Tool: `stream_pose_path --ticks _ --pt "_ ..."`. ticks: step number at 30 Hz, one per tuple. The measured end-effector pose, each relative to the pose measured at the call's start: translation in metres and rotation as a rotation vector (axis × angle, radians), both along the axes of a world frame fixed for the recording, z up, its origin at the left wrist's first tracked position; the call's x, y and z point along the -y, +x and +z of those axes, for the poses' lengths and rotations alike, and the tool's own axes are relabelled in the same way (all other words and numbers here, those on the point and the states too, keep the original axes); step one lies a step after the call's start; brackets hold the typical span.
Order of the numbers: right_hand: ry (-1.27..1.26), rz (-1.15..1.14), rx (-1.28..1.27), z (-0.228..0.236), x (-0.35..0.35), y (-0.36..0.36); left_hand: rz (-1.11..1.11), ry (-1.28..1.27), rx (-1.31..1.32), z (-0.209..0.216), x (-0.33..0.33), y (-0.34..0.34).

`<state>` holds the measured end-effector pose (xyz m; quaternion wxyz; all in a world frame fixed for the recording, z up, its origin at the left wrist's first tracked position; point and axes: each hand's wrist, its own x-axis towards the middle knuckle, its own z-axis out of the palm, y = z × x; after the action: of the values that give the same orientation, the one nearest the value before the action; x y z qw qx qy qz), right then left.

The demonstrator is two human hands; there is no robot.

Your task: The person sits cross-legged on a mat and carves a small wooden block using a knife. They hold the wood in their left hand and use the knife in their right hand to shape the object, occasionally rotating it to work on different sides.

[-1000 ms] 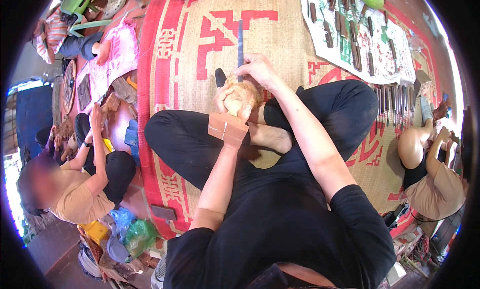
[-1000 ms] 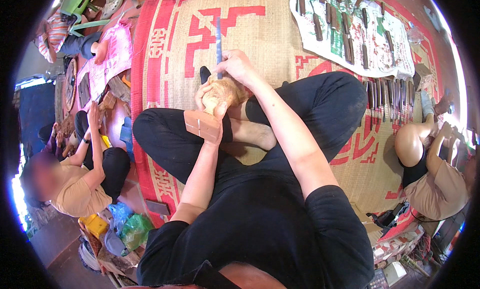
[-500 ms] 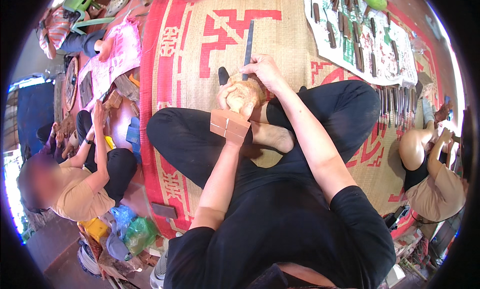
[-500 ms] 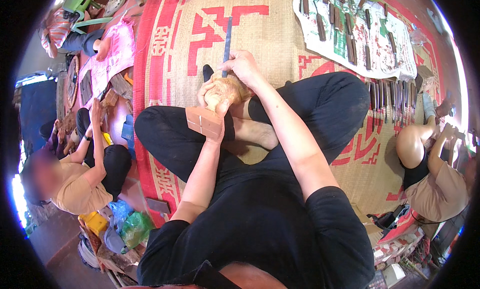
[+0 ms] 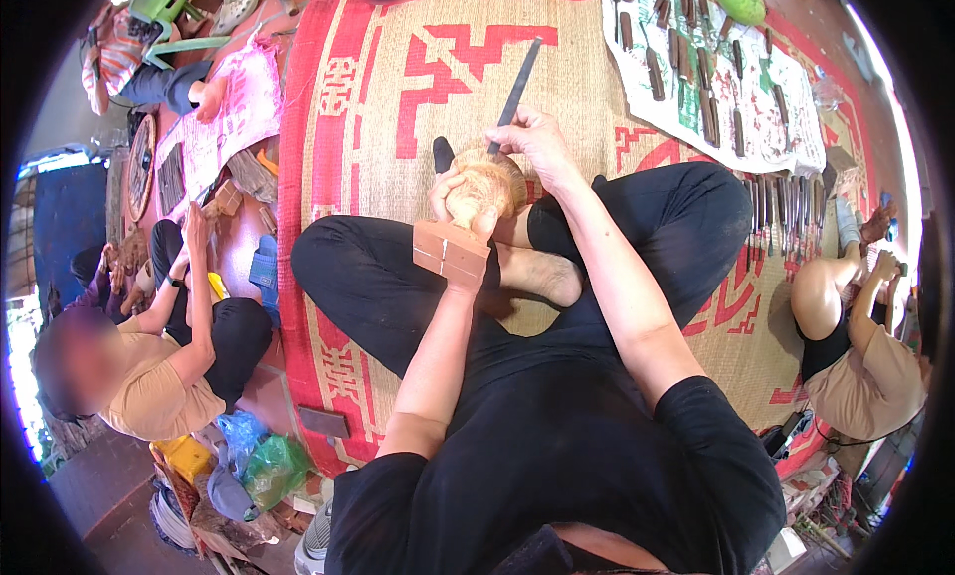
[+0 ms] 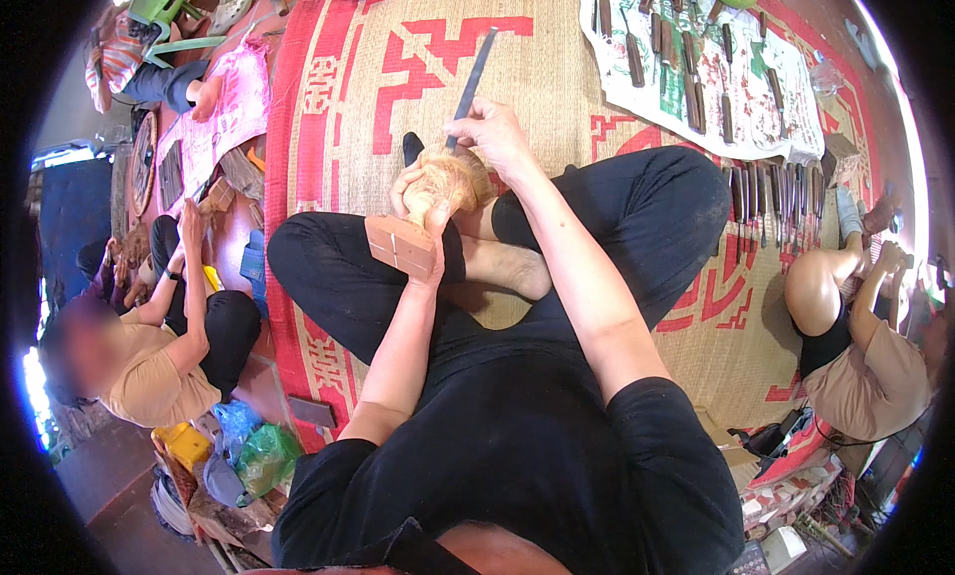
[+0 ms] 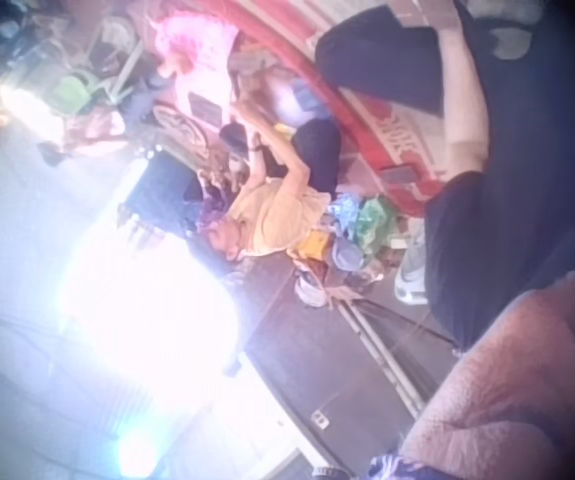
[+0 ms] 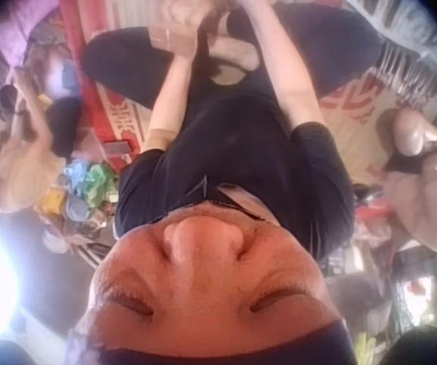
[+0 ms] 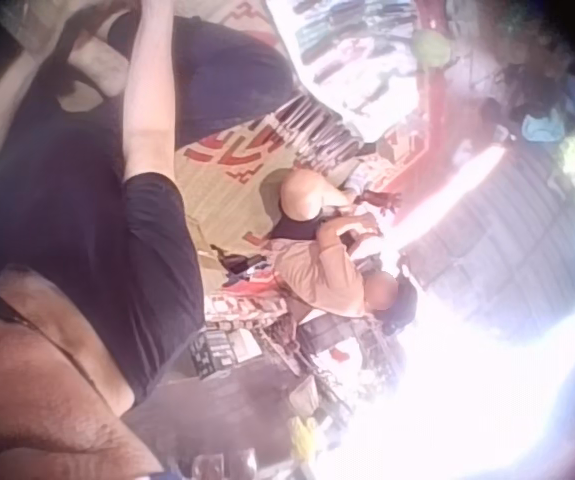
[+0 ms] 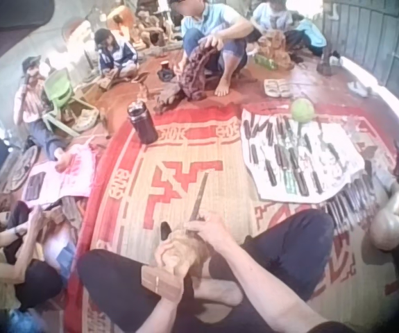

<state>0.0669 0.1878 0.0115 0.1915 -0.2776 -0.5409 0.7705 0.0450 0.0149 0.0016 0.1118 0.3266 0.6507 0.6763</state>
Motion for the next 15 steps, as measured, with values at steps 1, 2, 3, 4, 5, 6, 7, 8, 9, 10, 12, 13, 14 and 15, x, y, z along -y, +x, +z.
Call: stream_pose_path --ticks 1,2,3,4,5,6,7,8,9,10,12,13,14,15 --pt "0.026 0.015 0.022 -0.002 0.002 0.001 0.002 0.000 -0.005 0.000 -0.001 0.000" --pt "0.051 0.031 0.043 -0.003 0.004 0.002 0.000 0.002 -0.015 0.001 0.000 0.001" --pt "0.076 0.047 0.065 -0.003 0.006 0.003 0.002 -0.003 -0.008 0.003 0.000 0.002" --pt "0.048 0.057 0.059 -0.002 0.007 0.005 0.003 -0.010 -0.001 0.004 0.001 0.003" --pt "0.022 0.068 0.053 0.006 0.007 0.008 0.007 -0.013 0.005 0.005 0.000 0.002" --pt "-0.004 0.079 0.046 0.011 0.006 0.010 0.007 -0.028 -0.008 0.005 0.001 0.001" --pt "0.030 0.106 0.064 0.010 0.005 0.010 0.008 -0.042 -0.021 0.003 0.002 0.000" --pt "0.064 0.131 0.082 0.009 0.003 0.012 0.006 -0.057 -0.033 0.002 0.002 0.000" --pt "0.097 0.156 0.101 0.007 0.001 0.013 0.010 -0.047 -0.038 0.002 0.002 0.000" --pt "0.083 0.152 0.086 0.003 0.000 0.012 0.014 -0.038 -0.043 0.002 0.001 0.000" --pt "0.052 0.142 0.054 -0.002 0.000 0.009 0.018 -0.036 -0.043 0.002 0.001 0.000" --pt "0.021 0.132 0.068 -0.004 0.000 0.010 0.018 -0.044 -0.037 0.002 0.001 0.001" --pt "-0.010 0.122 0.081 -0.003 -0.001 0.009 0.019 -0.051 -0.032 0.003 0.001 0.001" --pt "-0.041 0.112 0.094 -0.001 -0.001 0.009 0.007 -0.047 -0.038 0.002 0.001 0.000"
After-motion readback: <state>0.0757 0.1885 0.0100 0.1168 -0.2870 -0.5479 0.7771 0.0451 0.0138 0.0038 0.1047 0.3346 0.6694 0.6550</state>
